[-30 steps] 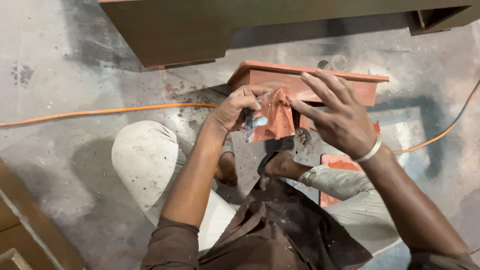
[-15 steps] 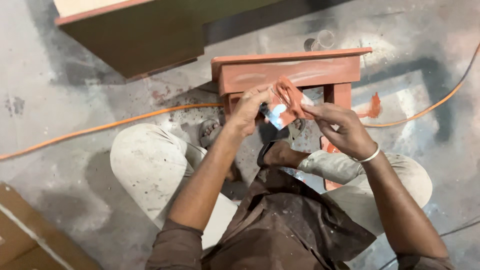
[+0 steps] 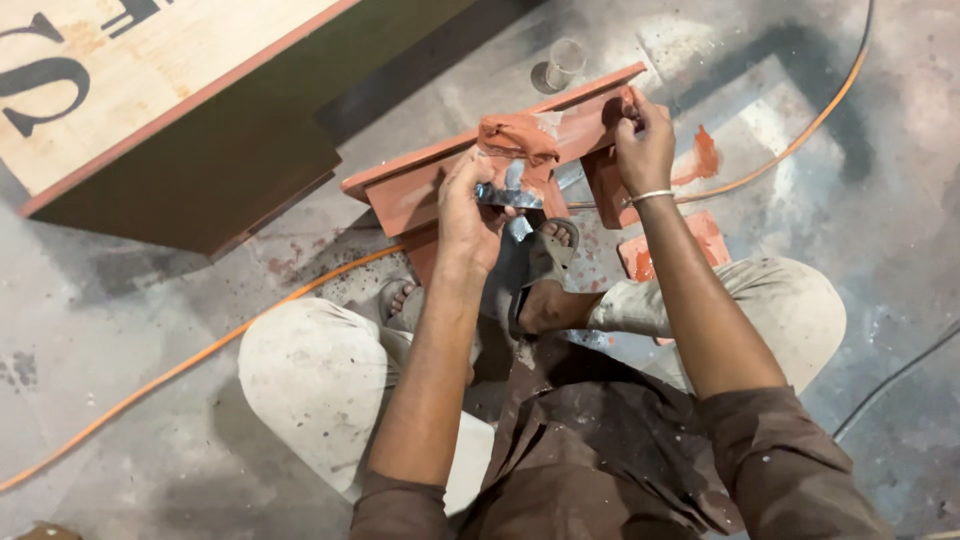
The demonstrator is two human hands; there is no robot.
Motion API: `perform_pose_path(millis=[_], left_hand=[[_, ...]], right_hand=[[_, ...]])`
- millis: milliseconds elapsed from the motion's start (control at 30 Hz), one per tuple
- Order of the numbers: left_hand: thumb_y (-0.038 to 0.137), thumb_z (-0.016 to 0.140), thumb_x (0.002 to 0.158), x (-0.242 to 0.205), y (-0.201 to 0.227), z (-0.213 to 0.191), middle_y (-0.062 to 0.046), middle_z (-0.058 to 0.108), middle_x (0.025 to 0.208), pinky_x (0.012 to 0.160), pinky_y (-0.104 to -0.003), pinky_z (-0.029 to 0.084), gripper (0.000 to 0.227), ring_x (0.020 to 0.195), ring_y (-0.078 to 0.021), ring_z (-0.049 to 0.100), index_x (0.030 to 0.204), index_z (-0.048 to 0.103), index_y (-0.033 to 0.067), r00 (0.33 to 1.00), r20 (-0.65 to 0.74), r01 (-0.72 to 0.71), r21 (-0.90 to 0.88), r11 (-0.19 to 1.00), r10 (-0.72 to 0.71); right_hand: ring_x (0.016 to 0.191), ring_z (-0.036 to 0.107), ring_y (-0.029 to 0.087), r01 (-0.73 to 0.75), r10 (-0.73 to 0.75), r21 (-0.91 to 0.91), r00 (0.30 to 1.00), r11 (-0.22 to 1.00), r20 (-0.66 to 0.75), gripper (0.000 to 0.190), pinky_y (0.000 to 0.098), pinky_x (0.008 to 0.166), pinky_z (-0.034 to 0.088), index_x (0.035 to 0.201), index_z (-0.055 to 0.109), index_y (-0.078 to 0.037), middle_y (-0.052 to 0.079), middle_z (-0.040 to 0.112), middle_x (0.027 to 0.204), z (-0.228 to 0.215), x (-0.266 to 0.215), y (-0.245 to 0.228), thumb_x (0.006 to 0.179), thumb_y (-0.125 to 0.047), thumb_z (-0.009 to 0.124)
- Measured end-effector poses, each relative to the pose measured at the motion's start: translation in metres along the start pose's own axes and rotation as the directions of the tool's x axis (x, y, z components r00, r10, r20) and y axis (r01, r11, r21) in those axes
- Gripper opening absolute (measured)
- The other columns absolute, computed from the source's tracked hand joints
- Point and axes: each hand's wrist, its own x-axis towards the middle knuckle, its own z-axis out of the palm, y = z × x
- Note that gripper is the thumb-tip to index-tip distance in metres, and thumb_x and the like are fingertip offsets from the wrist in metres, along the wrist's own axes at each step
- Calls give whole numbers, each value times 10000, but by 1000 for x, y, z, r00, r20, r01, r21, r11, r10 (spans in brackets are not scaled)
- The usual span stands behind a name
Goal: The person sits on the floor and applies reddish-brown wood filler to a small wooden stool using a putty knife and fingers. The person repeatedly scoops filler from a flat container and spreads it over the stool's legs and frame, smoothing the surface.
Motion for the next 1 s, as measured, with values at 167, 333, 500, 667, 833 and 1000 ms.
perform_pose_path(millis=[167, 333, 500, 667, 833, 1000], left_hand=[[118, 527, 947, 3, 3, -15, -27, 546, 722, 467, -276, 471, 125, 604, -155, 570, 824, 530, 103, 995, 56, -82, -71, 994, 86], [149, 543, 977, 0, 7, -39, -16, 555, 738, 461, -266, 465, 129, 608, -131, 562, 857, 559, 107, 995, 6, -101, -52, 993, 102], [198, 548, 1002, -3, 11, -47, -4, 572, 759, 458, -249, 457, 155, 610, -107, 556, 984, 650, 82, 996, -38, -77, -29, 997, 76], [205, 548, 1022, -4, 16, -50, -6, 576, 769, 464, -265, 462, 164, 618, -117, 569, 987, 637, 71, 993, -3, -119, -16, 993, 119], [190, 539, 1008, -8, 19, -60, -11, 571, 753, 475, -272, 467, 157, 613, -121, 573, 921, 613, 81, 993, -24, -118, 21, 993, 119], [151, 548, 1002, -12, 20, -72, -4, 554, 726, 486, -279, 485, 138, 596, -126, 572, 877, 582, 100, 993, 34, -112, 47, 993, 110]], right_hand=[[954, 625, 310, -4, -3, -295, 1000, 955, -26, 357, 431, 852, 508, 1274, 695, -51, 153, 605, 1074, 5, 3, 7, 922, -34, 640], [1041, 562, 377, -27, 6, -534, 999, 845, -42, 284, 509, 886, 436, 1158, 728, -81, 164, 589, 1119, 19, 6, -22, 880, -71, 668], [1012, 583, 360, 53, -32, -463, 998, 885, 53, 346, 520, 891, 427, 1186, 729, -87, 163, 603, 1018, 44, -18, -53, 853, -42, 649], [1058, 628, 322, 29, -17, -226, 998, 974, 52, 218, 446, 972, 498, 1066, 716, -44, 138, 642, 1081, 11, -16, -28, 893, -10, 588], [1025, 613, 352, 3, -9, -358, 1000, 934, -16, 233, 468, 932, 470, 1087, 726, -32, 168, 649, 1098, 12, 12, 0, 891, -17, 600], [1017, 590, 392, 120, -108, -636, 992, 762, 58, 395, 534, 877, 453, 1179, 667, 15, 229, 610, 1114, 62, -20, -53, 799, -91, 676]])
